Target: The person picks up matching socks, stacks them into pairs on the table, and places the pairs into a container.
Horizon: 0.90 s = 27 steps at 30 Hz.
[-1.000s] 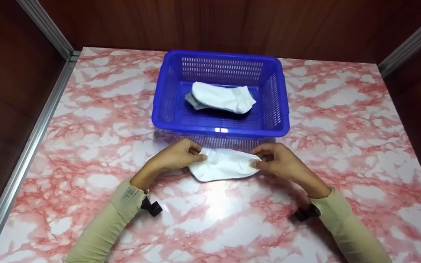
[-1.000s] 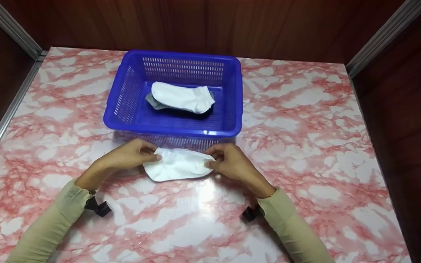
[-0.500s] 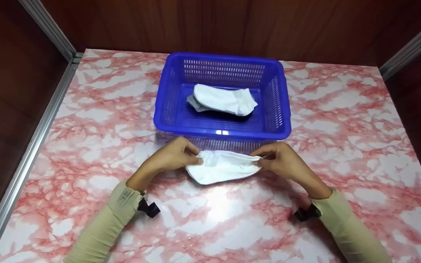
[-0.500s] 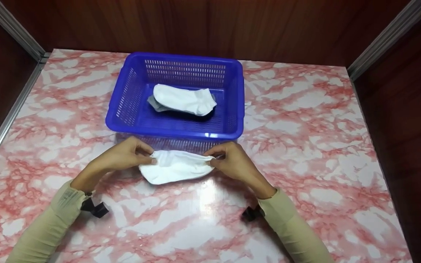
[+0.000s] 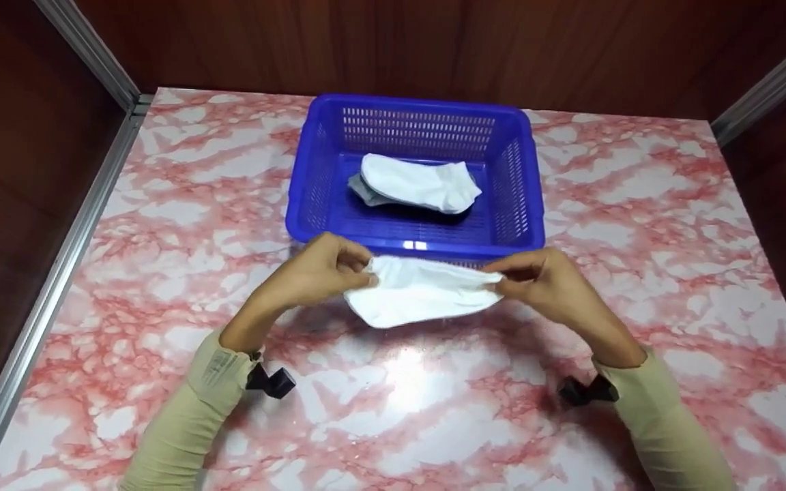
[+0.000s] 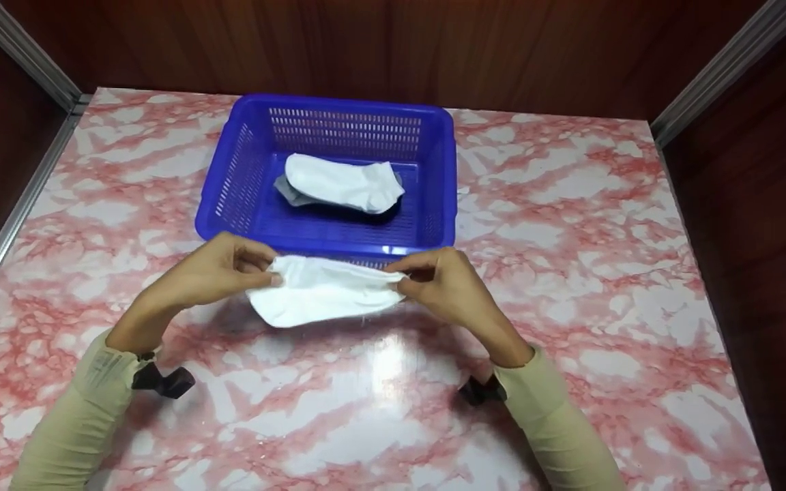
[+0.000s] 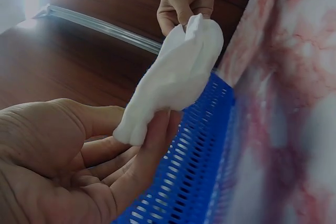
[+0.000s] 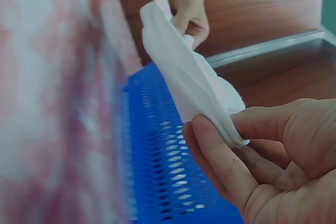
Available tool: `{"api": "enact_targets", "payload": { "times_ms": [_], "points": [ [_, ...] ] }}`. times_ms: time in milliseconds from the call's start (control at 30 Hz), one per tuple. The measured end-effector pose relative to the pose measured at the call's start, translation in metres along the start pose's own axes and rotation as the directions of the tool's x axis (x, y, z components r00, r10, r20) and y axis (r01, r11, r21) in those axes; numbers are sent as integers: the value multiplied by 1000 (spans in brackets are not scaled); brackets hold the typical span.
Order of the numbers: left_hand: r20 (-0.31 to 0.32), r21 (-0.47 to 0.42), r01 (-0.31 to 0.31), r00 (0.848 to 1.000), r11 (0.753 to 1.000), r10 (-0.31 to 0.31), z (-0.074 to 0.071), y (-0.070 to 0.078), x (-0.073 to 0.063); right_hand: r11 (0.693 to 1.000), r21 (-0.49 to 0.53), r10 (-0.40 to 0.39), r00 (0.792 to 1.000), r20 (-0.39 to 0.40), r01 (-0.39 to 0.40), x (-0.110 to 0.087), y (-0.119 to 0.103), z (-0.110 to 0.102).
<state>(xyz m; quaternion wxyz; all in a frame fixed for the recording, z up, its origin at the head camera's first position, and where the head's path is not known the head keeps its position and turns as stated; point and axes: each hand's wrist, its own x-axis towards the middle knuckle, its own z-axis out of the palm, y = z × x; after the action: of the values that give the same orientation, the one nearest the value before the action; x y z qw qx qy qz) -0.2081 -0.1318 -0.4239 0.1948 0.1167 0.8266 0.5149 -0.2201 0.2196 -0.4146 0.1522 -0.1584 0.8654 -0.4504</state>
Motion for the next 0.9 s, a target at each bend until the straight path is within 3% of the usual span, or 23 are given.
{"api": "enact_targets", "payload": {
  "times_ms": [167, 467, 633, 733, 900],
  "points": [
    [10, 21, -57, 998, 998, 57, -20, 19, 2, 999, -39, 1, 1000, -12, -1, 7, -22, -18],
    [108, 106, -162, 983, 981, 151, -60, 49, 21, 986, -146, -68, 995, 76, 79, 36, -52, -49],
    [178, 143, -187, 971, 972, 161, -79, 58, 38, 988, -136, -43, 981, 187, 70, 58, -62, -63],
    [226, 133, -204, 959, 970, 171, -88, 59, 52, 985, -132, -71, 963, 258, 107, 73, -65, -70],
    [264, 83, -208, 948, 975, 179, -101, 61, 73, 990, -93, -74, 954, 291, 105, 99, -64, -79]
  ]
}}
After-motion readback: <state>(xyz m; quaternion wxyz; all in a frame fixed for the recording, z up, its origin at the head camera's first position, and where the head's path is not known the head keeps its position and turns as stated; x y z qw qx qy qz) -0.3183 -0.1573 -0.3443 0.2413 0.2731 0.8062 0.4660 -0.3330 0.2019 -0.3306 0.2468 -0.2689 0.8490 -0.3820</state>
